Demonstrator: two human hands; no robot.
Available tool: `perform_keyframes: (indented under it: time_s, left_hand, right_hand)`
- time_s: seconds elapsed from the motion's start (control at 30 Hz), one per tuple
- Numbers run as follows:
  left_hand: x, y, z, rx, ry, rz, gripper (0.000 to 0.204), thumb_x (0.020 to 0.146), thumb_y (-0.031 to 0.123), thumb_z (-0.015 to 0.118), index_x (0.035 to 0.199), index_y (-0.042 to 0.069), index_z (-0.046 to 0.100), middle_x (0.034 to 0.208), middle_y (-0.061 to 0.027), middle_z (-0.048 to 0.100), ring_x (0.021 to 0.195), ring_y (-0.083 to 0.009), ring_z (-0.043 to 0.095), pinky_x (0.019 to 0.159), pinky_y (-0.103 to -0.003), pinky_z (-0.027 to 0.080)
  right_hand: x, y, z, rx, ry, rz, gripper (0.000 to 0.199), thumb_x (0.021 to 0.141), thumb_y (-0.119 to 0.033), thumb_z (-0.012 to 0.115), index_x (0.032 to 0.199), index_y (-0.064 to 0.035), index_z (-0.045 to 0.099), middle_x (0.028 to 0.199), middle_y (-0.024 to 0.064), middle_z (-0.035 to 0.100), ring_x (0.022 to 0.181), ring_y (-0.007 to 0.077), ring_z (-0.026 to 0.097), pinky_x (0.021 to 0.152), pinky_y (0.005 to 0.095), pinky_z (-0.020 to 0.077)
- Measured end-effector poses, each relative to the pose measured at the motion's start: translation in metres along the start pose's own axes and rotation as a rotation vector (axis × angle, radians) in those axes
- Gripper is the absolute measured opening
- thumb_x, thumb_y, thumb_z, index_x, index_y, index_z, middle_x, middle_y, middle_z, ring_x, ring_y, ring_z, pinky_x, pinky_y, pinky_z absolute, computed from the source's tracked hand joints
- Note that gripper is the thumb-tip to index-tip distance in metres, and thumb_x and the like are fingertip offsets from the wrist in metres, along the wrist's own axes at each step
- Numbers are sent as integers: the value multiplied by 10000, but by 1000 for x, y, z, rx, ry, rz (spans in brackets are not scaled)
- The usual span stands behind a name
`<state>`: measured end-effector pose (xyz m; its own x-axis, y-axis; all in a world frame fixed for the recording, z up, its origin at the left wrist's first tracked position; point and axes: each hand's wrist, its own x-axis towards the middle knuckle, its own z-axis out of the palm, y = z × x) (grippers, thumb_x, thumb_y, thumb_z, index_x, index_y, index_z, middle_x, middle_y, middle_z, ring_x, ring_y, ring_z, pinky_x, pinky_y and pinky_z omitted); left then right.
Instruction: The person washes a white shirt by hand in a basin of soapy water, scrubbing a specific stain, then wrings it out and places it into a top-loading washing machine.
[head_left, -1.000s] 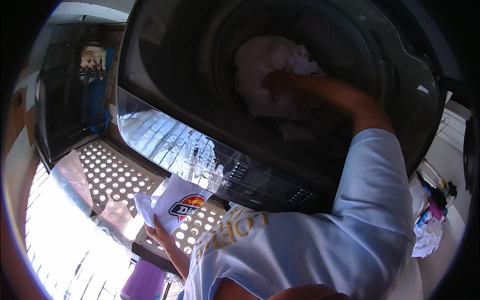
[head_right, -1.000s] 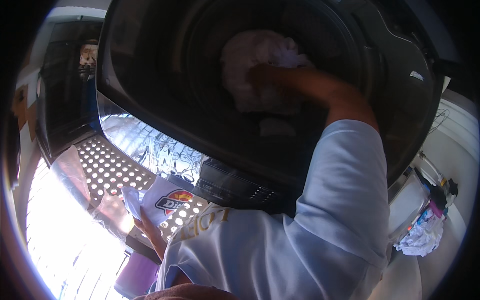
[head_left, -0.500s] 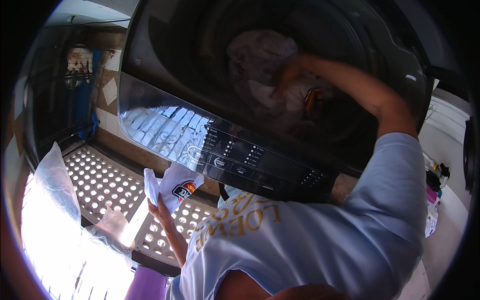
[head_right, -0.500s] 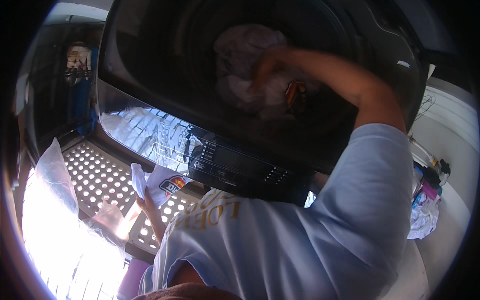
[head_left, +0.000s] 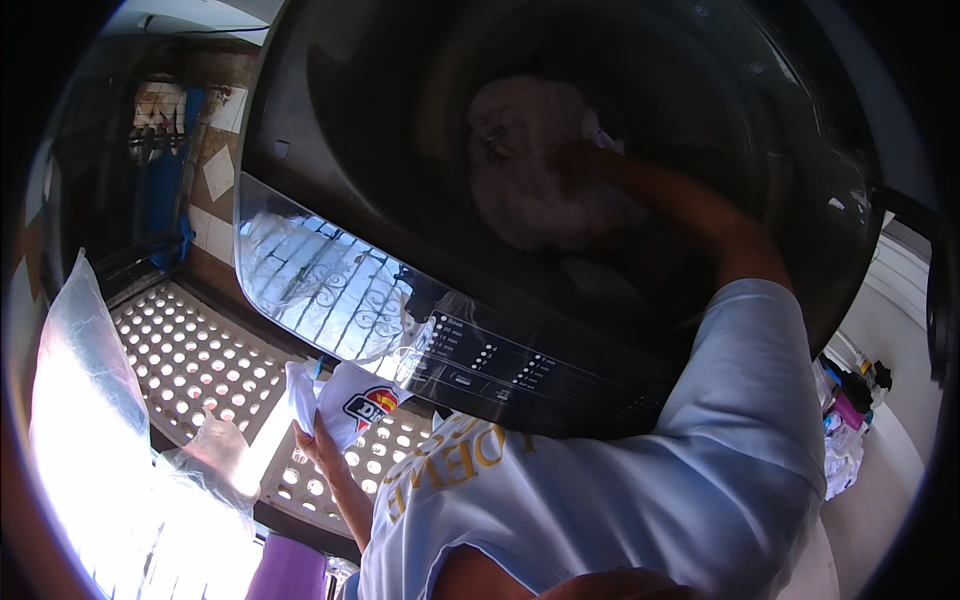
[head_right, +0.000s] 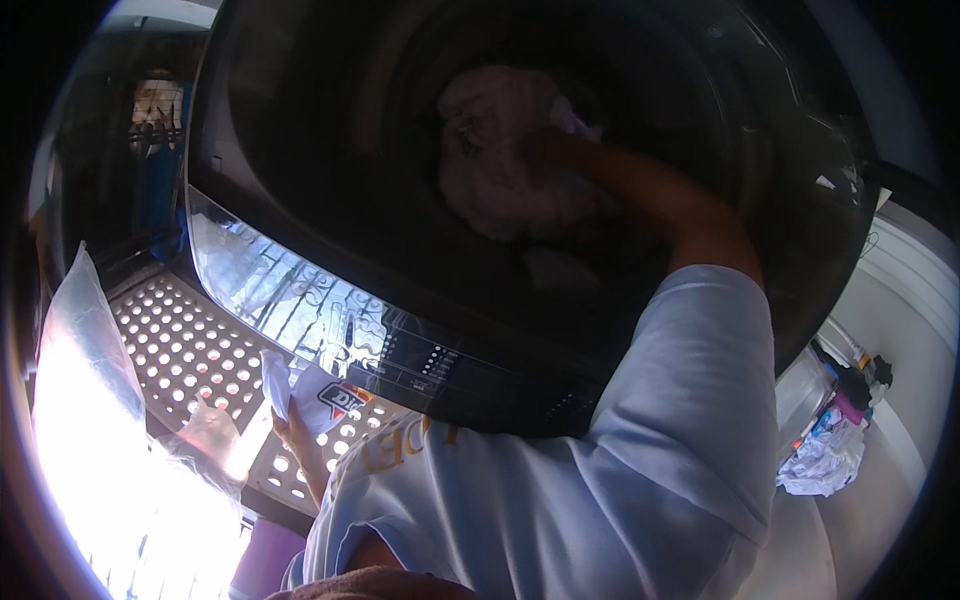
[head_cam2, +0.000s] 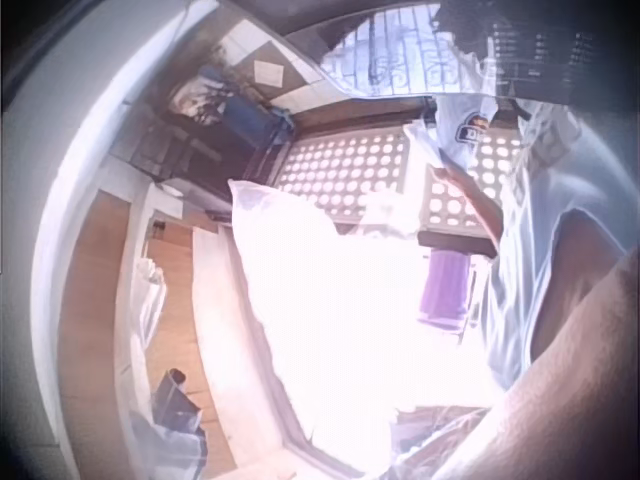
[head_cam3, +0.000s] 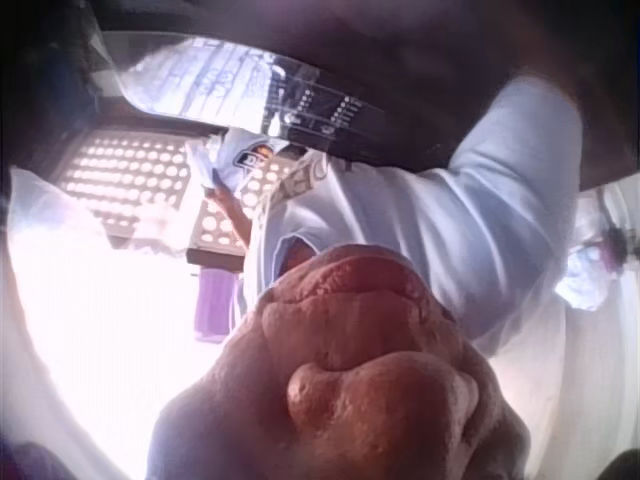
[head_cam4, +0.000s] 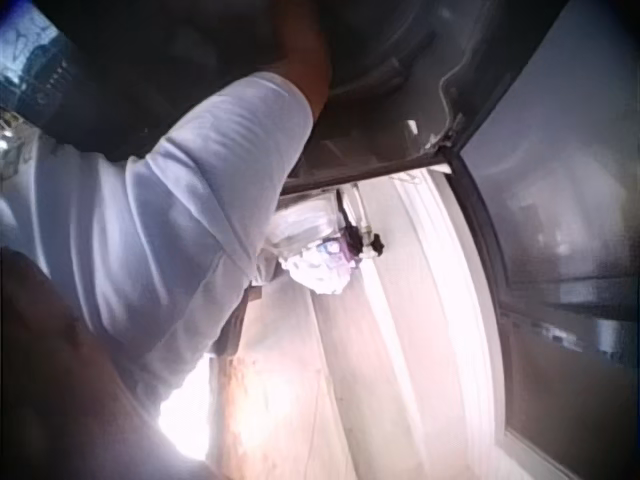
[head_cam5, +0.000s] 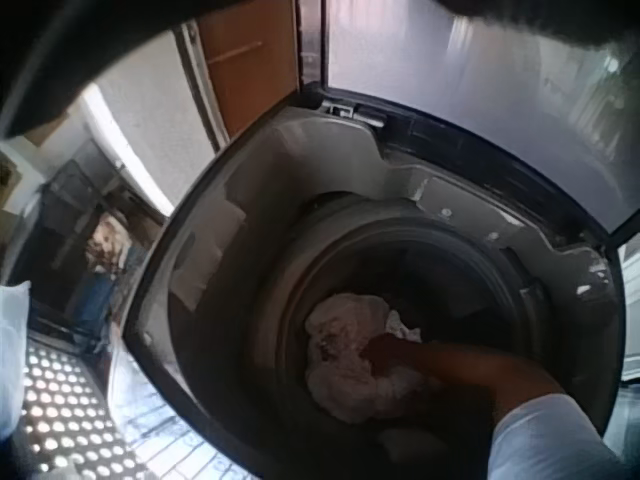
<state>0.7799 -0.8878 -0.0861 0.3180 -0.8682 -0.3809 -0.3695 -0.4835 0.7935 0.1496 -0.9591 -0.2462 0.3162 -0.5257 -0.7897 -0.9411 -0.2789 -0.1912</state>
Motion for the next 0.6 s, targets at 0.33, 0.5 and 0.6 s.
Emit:
perform_keyframes:
  time_s: [0.33, 0.5, 0.6]
  left_hand:
    - [1, -1, 10, -20, 12, -28, 264, 859, 191, 628, 1050, 20, 564, 873, -57, 605, 764, -123, 574, 685, -287, 467]
    - [12, -22, -2, -70, -88, -4, 273, 860, 177, 626, 1078, 20, 579, 887, -60, 626, 750, -120, 588, 677, -277, 474]
    - [9, -20, -3, -80, -75, -18, 269, 862, 166, 623, 1085, 19, 588, 891, -55, 631, 736, -113, 588, 662, -268, 473]
  right_hand:
    - [-131, 47, -131, 749, -176, 476, 580, 700, -457, 682, 1118, -59, 624, 1106, 122, 618, 1013, 269, 587, 858, 388, 471]
    - [-151, 11, -162, 396, -133, 280, 464, 700, -319, 689, 1061, -33, 634, 946, 103, 655, 840, 246, 626, 724, 335, 491]
    - [-151, 31, -133, 936, 11, 103, 423, 718, -285, 669, 1026, 3, 633, 859, 114, 658, 795, 228, 624, 701, 318, 487]
